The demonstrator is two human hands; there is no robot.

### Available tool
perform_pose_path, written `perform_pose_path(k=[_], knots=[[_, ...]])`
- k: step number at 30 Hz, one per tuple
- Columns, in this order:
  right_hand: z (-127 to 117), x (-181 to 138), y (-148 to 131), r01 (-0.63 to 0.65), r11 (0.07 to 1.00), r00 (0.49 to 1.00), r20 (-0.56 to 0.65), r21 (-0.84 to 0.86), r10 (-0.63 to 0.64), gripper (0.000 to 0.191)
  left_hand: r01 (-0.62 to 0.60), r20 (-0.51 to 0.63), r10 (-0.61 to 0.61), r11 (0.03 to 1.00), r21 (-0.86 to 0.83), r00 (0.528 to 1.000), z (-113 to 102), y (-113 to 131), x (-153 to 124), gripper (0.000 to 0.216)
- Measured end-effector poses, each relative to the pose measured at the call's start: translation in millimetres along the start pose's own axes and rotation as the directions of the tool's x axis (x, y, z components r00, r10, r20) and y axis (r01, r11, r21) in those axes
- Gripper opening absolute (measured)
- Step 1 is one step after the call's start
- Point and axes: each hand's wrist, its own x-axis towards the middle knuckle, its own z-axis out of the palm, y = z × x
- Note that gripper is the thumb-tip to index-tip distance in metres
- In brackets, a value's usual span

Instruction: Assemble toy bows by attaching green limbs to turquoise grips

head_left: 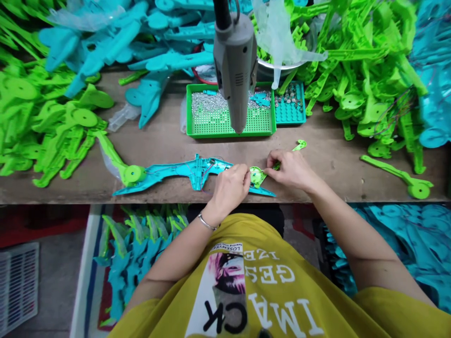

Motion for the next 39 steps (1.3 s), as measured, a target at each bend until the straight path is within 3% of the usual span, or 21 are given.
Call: perform_pose_path(k=[2, 4, 8, 12, 16, 22, 27, 32, 39], knots=[[1.7, 0.6, 0.1, 0.067, 0.995, 0.998, -0.003, 0.071, -0.066, 0.006, 0.016, -0.002, -0.016, 1.000, 0.011, 1.000, 0.6, -0.2, 0.6, 0.012], [4.6, 1.1, 0.4, 0.138, 0.983, 0.990, -0.012, 0.120, -0.137, 0.017, 0.026, 0.000, -0.026, 1.000, 0.015, 1.000, -0.2, 0.4, 2.2, 0.012], [7.9, 2.6, 0.2, 0.152, 0.981, 0.988, 0.016, 0.121, -0.155, 0.026, 0.007, -0.009, -0.007, 1.000, 0.002, 1.000, -2.8, 1.7, 3.2, 0.012], [6.1, 3.7, -0.7, 0.143, 0.985, 0.989, 0.031, 0.102, -0.146, 0.028, -0.134, -0.012, 0.134, 0.991, 0.029, 0.991, -2.2, 1.3, -5.3, 0.018], [4.2, 4.6, -1.9, 0.122, 0.990, 0.990, 0.061, 0.065, -0.126, 0.028, -0.256, 0.062, 0.251, 0.962, 0.098, 0.966, 1.0, -3.7, -17.2, 0.027], [3.8, 7.3, -0.7, 0.118, 0.991, 0.988, 0.092, 0.068, -0.124, 0.033, -0.071, -0.032, 0.069, 0.996, -0.060, 0.997, 2.2, -13.6, -16.8, 0.020], [2.9, 6.0, 1.4, 0.135, 0.983, 0.985, 0.087, 0.127, -0.147, 0.031, 0.058, -0.033, -0.064, 0.986, -0.156, 0.997, -0.8, -10.2, -9.0, 0.012], [-0.4, 5.1, -0.1, 0.110, 0.972, 0.992, 0.039, 0.206, -0.121, 0.019, 0.112, -0.012, -0.114, 0.988, -0.111, 0.993, -3.4, -2.0, -7.2, 0.012], [2.0, 6.2, 3.0, 0.194, 0.972, 0.976, 0.073, 0.135, -0.205, 0.020, 0.148, 0.034, -0.149, 0.989, 0.021, 0.988, -8.2, 4.2, -2.3, 0.013]])
